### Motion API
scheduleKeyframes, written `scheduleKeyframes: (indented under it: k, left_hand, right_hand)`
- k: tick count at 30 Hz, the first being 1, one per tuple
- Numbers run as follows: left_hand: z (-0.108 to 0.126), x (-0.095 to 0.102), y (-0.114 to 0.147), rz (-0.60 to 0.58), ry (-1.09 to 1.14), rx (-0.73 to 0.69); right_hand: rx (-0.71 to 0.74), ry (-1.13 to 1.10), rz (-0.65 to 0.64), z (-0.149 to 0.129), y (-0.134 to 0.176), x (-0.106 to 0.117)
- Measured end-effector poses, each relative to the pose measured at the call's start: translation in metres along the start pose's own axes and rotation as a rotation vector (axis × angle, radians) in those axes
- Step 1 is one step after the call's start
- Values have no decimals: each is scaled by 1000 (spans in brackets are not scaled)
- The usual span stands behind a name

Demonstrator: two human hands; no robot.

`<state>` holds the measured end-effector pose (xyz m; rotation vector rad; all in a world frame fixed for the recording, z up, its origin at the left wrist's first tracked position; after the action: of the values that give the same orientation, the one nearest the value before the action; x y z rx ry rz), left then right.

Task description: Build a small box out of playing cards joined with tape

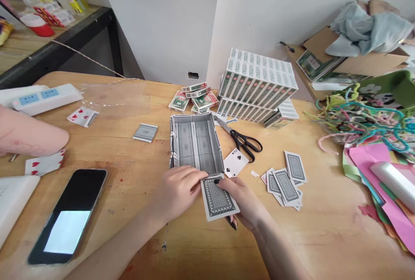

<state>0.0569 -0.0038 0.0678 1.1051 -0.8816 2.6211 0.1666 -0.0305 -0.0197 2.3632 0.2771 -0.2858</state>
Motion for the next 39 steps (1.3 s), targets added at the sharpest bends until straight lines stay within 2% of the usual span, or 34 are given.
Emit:
scheduleKeyframes:
  k: [6,15,23,29,35,39]
  left_hand:
    - [-1,0,1,-3,-10,10]
    - [-2,-1,0,-4,4,19]
    - [-1,-1,0,-3,16,12]
    - [-1,-4,0,-33,-2,15]
    - [2,-6,-1,-79,-14,0]
    - [-1,-6,0,-68,1,9]
  right_hand:
    - [-50,-10,51,-4,2,2]
    - [-62,-40,24,-8,0,-1]
    - [-88,-163,22,0,0,1]
    - [-51,-230,47,6,2,4]
    - [-76,-294,-9,12,1,-9]
    - [-67,-347,48,13,1,-9]
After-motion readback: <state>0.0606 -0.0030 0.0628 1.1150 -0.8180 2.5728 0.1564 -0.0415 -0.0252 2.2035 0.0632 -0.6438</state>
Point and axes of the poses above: each hand's wrist, its own y-axis away from the middle knuckle, its own x-axis out of the back of the hand, z = x × y, the point moved 9 cm from there along -y, towards the middle knuckle, and after that the axes turned 6 degrees about x, right-handed, at the moved point
